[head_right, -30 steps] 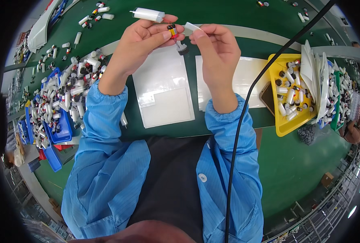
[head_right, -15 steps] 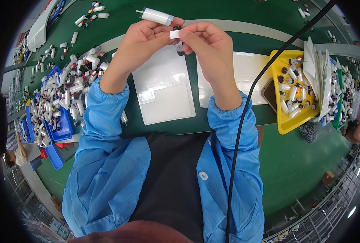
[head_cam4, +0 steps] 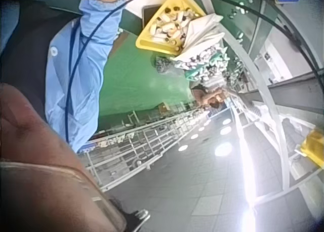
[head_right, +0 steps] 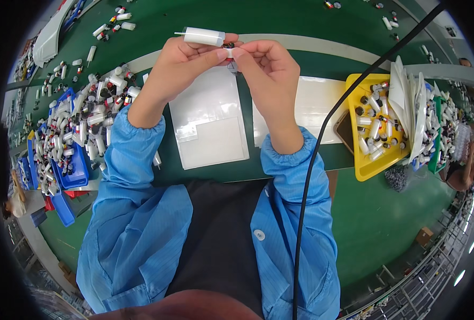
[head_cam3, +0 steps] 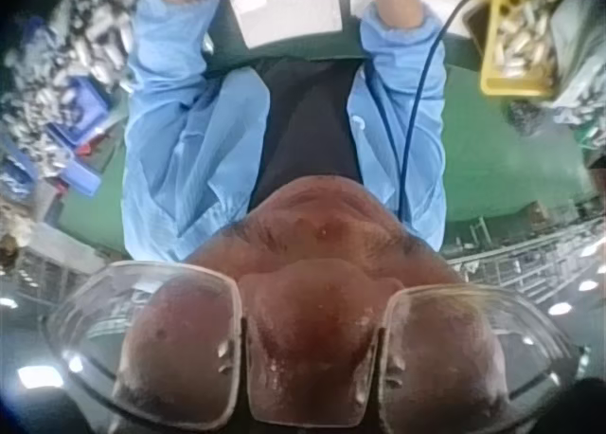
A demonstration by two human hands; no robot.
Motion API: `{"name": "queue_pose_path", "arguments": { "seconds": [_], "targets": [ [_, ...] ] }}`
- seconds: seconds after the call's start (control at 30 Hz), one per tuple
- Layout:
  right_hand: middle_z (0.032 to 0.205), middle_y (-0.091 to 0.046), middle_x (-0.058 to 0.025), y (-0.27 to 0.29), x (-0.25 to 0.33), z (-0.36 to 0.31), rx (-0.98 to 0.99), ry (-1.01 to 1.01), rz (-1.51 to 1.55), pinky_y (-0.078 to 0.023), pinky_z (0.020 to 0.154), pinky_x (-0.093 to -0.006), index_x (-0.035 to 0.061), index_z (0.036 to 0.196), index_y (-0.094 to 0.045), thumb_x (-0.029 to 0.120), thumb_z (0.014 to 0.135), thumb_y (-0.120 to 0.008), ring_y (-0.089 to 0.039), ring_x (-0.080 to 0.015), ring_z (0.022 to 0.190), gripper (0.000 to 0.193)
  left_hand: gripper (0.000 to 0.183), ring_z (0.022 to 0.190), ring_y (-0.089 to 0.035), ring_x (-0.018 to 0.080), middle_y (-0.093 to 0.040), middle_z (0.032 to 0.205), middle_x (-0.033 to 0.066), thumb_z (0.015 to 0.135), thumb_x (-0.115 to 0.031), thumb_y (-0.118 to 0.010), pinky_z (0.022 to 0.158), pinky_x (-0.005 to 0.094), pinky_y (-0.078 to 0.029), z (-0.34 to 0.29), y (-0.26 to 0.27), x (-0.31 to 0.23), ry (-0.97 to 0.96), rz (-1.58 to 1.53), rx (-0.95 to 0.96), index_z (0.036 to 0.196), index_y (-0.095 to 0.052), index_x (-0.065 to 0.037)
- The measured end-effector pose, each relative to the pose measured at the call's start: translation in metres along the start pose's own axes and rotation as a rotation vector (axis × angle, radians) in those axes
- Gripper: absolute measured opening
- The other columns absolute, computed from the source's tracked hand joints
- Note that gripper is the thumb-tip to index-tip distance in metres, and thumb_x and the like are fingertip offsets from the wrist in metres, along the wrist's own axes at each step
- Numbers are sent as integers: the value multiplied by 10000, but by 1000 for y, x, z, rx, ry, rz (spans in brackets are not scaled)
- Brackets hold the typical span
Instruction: Assembling small electronic components by fitting them into white plastic sleeves and applying colored tape.
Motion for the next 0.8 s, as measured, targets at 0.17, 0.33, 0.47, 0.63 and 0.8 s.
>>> {"name": "queue_pose_path", "arguments": {
  "seconds": [0.17,0.33,0.47,0.63,0.8],
  "targets": [
    [922,-697,-69,-1,6,-5,-21,84,-70,-520,761,-238,-11,992,-652,37,910,-701,-643,-100,827,107,309,1039,-685,166,-701,1186,117,954,-53,-653,937,304,-562,-2,-4,-3,27,5,4,1253,-647,26],
    [936,-695,-77,-5,17,-4,41,186,-337,-512,777,-248,0,1022,-641,72,885,-734,-644,-124,837,181,315,1032,-688,169,-700,1184,121,949,-60,-664,941,305,-563,0,-1,2,25,-27,32,1247,-644,39],
    [1025,-677,-72,2,22,3,-23,186,-354,-501,787,-257,5,1123,-620,63,875,-736,-622,-111,877,280,310,1053,-679,169,-688,1207,137,971,-82,-638,949,309,-561,1,-1,1,35,-76,96,1251,-632,51],
    [1049,-652,-46,-34,-19,-5,302,-346,447,-486,764,-262,21,1193,-614,157,941,-674,-591,-92,883,293,273,928,-684,126,-728,1037,96,971,-116,-646,815,252,-543,-7,-16,-5,75,-352,162,1193,-676,40],
    [925,-649,28,7,-28,-4,20,-87,48,-443,680,-217,20,1142,-642,242,988,-630,-534,-70,734,271,287,924,-694,152,-728,1046,133,910,34,-673,792,251,-563,-8,12,-68,-287,501,-117,1194,-639,49]
  ]
}}
Point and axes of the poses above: each hand's wrist, its own z-axis towards the middle knuckle, its own y-axis out of the back of the hand, x = y × z, the point moved 10 cm from there along z, towards the middle knuckle
